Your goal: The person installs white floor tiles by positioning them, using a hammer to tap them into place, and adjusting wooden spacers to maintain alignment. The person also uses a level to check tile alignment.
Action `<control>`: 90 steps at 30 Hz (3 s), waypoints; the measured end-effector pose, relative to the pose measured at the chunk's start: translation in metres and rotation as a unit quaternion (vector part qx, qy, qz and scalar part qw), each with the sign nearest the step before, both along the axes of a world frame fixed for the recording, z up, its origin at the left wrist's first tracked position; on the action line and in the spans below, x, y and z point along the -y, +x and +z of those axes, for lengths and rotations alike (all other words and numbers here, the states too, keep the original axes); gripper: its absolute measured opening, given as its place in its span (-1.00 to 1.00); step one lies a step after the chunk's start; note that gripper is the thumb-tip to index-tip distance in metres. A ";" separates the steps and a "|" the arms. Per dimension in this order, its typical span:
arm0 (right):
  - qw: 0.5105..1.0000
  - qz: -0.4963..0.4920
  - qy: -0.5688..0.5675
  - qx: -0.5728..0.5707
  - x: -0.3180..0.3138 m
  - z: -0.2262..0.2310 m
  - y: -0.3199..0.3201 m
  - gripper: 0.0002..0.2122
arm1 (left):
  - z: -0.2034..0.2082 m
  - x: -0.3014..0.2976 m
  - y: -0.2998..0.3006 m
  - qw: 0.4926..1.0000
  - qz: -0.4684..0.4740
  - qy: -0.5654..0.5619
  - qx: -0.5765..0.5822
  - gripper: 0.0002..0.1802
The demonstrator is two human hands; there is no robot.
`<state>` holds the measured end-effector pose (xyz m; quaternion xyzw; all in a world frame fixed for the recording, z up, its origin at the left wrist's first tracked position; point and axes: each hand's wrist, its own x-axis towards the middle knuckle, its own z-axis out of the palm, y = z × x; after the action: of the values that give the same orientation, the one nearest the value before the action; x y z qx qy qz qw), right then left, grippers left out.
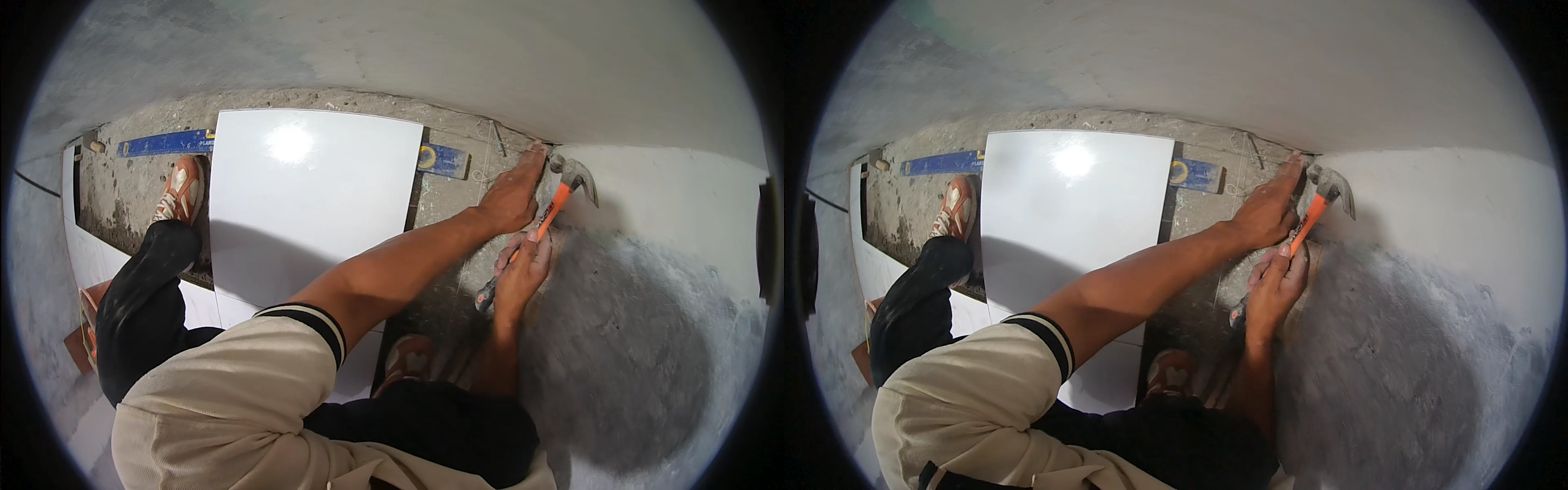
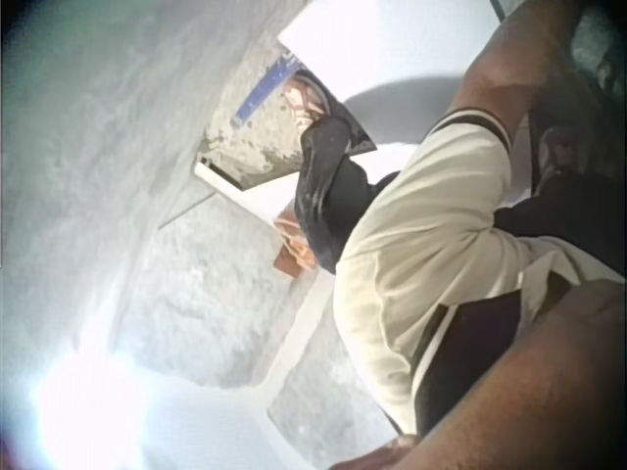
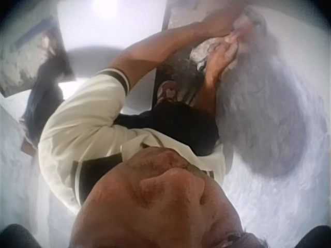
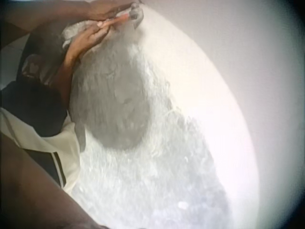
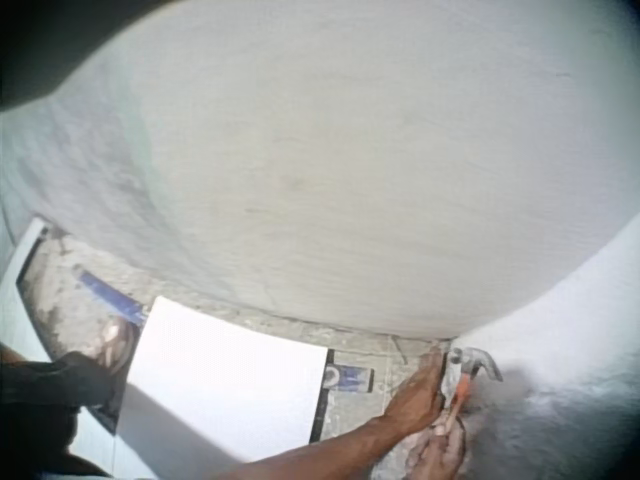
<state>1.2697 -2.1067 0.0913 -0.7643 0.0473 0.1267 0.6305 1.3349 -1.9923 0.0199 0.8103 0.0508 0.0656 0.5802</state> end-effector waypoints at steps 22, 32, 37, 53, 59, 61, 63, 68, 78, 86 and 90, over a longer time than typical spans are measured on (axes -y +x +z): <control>0.992 -0.010 -0.078 0.101 -0.001 0.001 0.006 -0.79 | -0.001 0.001 -0.003 1.000 -0.019 0.009 -0.004 0.10; 0.994 0.009 -0.084 0.073 0.012 -0.003 0.010 -0.70 | -0.005 0.005 0.000 0.999 -0.007 0.037 -0.007 0.05; 0.985 -0.021 -0.071 0.153 0.006 0.002 0.007 -0.70 | -0.001 0.005 0.004 0.999 -0.019 0.038 -0.033 0.05; 0.990 0.031 -0.128 0.055 0.012 -0.003 0.017 -0.77 | -0.006 0.007 0.006 0.999 -0.009 0.016 -0.034 0.04; 0.989 -0.037 -0.075 0.122 0.000 0.002 0.008 -0.73 | -0.011 0.003 0.005 0.999 0.005 0.037 -0.027 0.04; 0.991 -0.016 -0.096 0.093 0.006 0.002 0.014 -0.71 | -0.005 0.009 0.007 0.999 -0.008 0.015 -0.051 0.04; 0.988 0.037 -0.148 0.014 0.010 -0.004 0.022 -0.72 | -0.005 0.008 0.008 0.999 0.003 0.021 -0.034 0.03; 0.995 -0.058 -0.071 0.039 -0.001 0.011 0.009 -0.75 | -0.008 0.004 0.005 0.999 0.000 0.017 -0.046 0.03; 0.996 -0.059 -0.070 0.021 -0.006 0.021 0.013 -0.74 | -0.010 0.004 0.005 0.999 0.009 0.023 -0.031 0.04; 0.970 0.061 -0.230 0.047 0.008 0.017 0.027 -0.74 | 0.001 0.005 0.008 0.999 0.004 -0.009 -0.051 0.02; 0.994 -0.051 -0.079 0.051 0.002 0.020 0.014 -0.70 | -0.011 0.003 0.008 0.999 0.012 0.030 -0.022 0.01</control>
<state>1.2840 -2.1091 0.1117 -0.8140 0.0636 0.0508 0.5752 1.3434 -1.9951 0.0086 0.8280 0.0715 0.0559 0.5533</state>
